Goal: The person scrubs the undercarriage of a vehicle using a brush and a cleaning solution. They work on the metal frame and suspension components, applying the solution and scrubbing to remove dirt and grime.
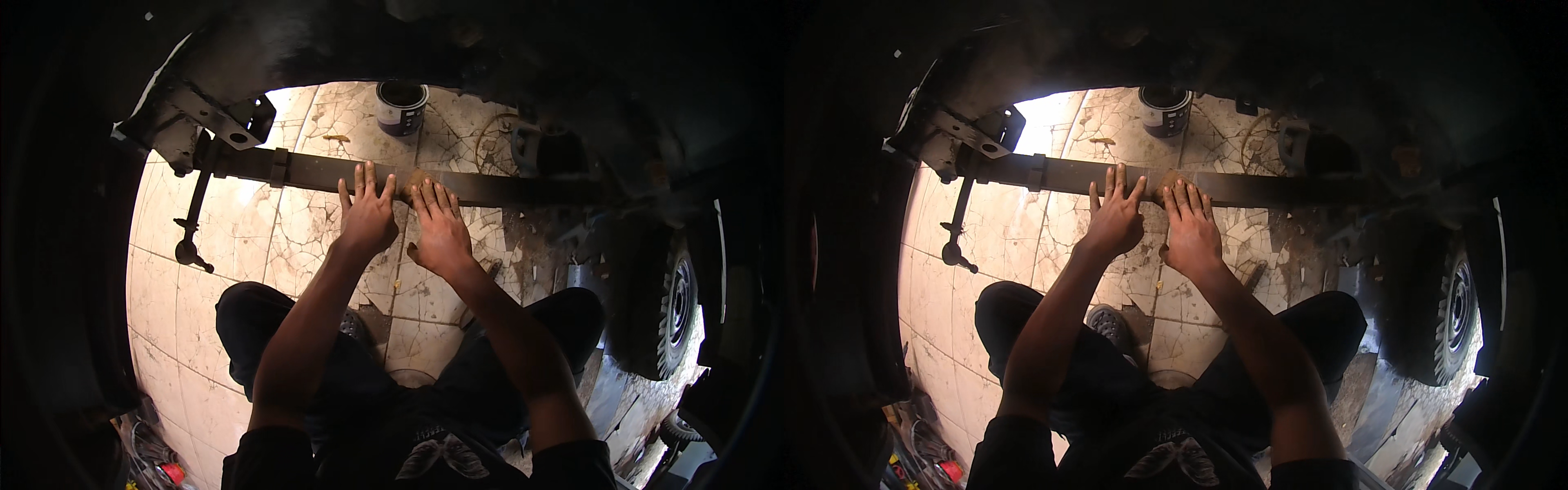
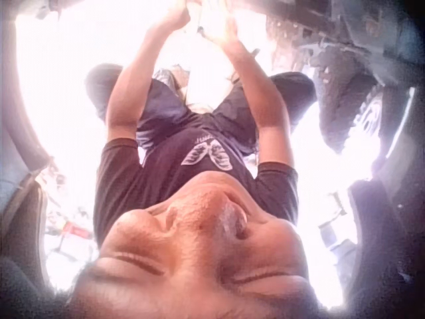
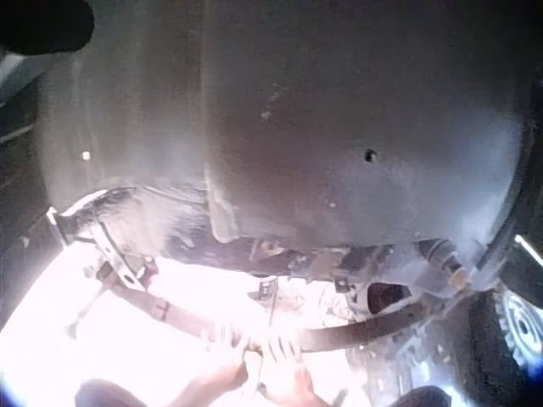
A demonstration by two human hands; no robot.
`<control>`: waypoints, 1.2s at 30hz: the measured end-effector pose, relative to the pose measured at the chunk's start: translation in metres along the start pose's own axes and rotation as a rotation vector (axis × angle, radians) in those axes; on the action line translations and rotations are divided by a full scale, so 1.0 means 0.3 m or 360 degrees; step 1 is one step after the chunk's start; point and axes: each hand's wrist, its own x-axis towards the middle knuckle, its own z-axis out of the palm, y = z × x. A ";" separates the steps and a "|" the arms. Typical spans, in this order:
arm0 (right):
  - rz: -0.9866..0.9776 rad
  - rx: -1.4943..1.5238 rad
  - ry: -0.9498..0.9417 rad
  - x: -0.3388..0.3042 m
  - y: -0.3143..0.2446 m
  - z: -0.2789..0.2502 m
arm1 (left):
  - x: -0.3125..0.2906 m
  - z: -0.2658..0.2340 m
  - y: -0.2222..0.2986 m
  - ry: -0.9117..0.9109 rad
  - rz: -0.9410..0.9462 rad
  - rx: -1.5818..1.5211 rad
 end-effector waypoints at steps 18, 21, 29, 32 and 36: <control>-0.0086 -0.0068 -0.0088 0.003 0.053 -0.007 | 0.070 -0.029 -0.019 0.0147 -0.0122 -0.0054; -0.0049 -0.0022 -0.0017 0.025 0.028 -0.005 | 0.043 -0.072 -0.019 0.0085 -0.0175 -0.0015; -0.0082 0.0052 0.0076 0.214 0.066 0.006 | 0.005 -0.085 -0.080 0.0150 -0.0197 -0.0078; -0.0115 0.0036 0.0099 0.168 0.046 0.011 | 0.003 -0.066 -0.079 0.0142 -0.0175 -0.0072; -0.0102 -0.0043 0.0003 0.026 0.047 0.008 | 0.021 -0.060 -0.029 0.0156 -0.0112 -0.0110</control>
